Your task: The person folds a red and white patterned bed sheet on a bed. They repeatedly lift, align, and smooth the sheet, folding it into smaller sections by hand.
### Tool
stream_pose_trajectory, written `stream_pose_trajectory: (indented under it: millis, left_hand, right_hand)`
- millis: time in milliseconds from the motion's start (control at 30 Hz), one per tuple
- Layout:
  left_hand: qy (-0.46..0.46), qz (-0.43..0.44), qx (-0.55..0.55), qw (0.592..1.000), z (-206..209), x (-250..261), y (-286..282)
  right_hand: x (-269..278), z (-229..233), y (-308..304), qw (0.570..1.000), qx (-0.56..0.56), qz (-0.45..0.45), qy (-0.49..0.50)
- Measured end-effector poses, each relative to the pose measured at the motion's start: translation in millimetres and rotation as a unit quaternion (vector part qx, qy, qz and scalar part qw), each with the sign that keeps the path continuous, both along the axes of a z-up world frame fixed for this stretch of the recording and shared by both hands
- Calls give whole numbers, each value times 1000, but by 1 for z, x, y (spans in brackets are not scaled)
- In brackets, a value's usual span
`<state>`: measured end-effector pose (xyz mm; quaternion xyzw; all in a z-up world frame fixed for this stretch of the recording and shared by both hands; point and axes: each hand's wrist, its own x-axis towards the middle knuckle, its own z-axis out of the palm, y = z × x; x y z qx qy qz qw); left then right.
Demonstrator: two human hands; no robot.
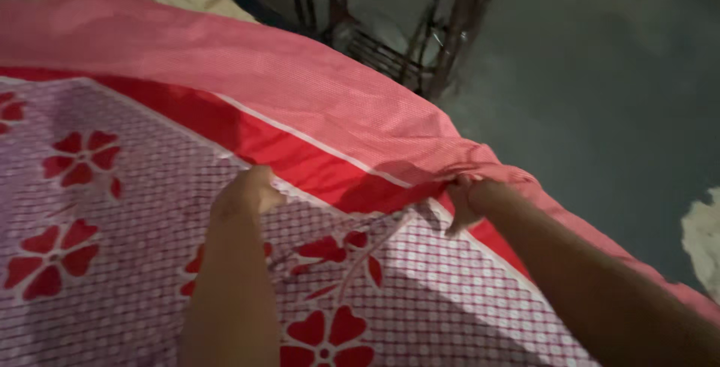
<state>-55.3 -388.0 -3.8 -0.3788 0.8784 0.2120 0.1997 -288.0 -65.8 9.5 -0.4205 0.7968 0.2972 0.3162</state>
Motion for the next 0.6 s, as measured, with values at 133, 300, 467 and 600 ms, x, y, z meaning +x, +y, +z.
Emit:
stream_pose_trajectory:
  millis: [133,300,467,600]
  left_hand:
    - [21,49,-41,998,7,36,-47]
    - [59,128,-91,986,-25,84,-77]
    - [112,196,-96,969,-74,105,-90]
    - [223,228,-40,947,-91,116,-112]
  right_hand:
    - [-20,12,-72,987,-159,32,20]
    - [1,13,-170,961,-270,39,55]
    - [-2,-15,-237,978,-196,9,71]
    - [-13,-47,-257,943,-332,-5,-7]
